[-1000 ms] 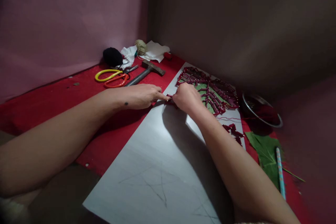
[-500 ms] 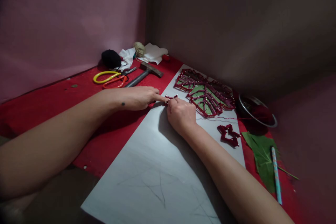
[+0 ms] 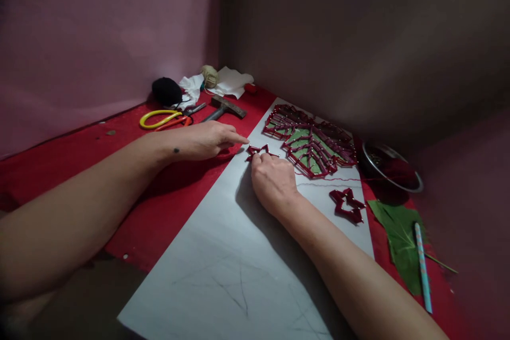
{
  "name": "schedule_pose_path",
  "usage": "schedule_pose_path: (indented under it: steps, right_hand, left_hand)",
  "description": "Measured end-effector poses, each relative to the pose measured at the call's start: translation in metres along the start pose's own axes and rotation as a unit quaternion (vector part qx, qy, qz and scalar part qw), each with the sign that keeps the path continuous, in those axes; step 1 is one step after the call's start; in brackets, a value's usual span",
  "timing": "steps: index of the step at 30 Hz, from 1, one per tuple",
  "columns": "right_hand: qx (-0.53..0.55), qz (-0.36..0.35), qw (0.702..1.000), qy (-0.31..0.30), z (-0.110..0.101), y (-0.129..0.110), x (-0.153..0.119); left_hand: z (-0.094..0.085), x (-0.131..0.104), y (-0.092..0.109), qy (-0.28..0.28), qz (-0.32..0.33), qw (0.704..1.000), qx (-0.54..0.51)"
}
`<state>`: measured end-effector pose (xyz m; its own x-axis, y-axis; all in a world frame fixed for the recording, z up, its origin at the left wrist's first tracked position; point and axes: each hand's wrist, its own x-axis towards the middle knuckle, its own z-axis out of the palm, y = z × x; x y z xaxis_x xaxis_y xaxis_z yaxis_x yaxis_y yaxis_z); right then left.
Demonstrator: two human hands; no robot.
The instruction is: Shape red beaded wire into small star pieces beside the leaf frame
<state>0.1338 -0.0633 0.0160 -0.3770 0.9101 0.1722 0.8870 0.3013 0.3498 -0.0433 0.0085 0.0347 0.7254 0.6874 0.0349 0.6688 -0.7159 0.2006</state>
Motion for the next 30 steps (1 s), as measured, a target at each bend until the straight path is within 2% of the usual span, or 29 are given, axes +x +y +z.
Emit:
schedule_pose_path:
  steps: [5, 12, 17, 21, 24, 30]
  right_hand:
    - [0.017, -0.004, 1.000, -0.022, -0.001, 0.001, 0.000]
    - [0.037, -0.013, 0.999, -0.030, -0.004, 0.001, 0.003]
    - [0.039, -0.017, 0.998, -0.038, -0.005, 0.001, 0.006]
    - [0.047, -0.019, 0.998, -0.040, -0.007, 0.002, 0.005]
    - [0.051, -0.017, 0.998, -0.034, -0.007, 0.004, 0.003]
    - [0.054, -0.020, 0.998, -0.003, 0.001, 0.002, 0.000]
  left_hand:
    - [0.001, -0.002, 0.002, -0.030, 0.024, 0.999, 0.021]
    - [0.002, -0.004, 0.007, -0.005, 0.047, 0.998, 0.037]
    - [0.004, -0.003, 0.018, 0.004, 0.023, 0.995, 0.097]
    - [0.006, -0.002, 0.016, 0.006, 0.013, 0.992, 0.124]
    - [0.007, -0.001, 0.012, 0.011, -0.005, 0.996, 0.091]
    - [0.013, 0.011, 0.014, 0.113, -0.072, 0.990, -0.045]
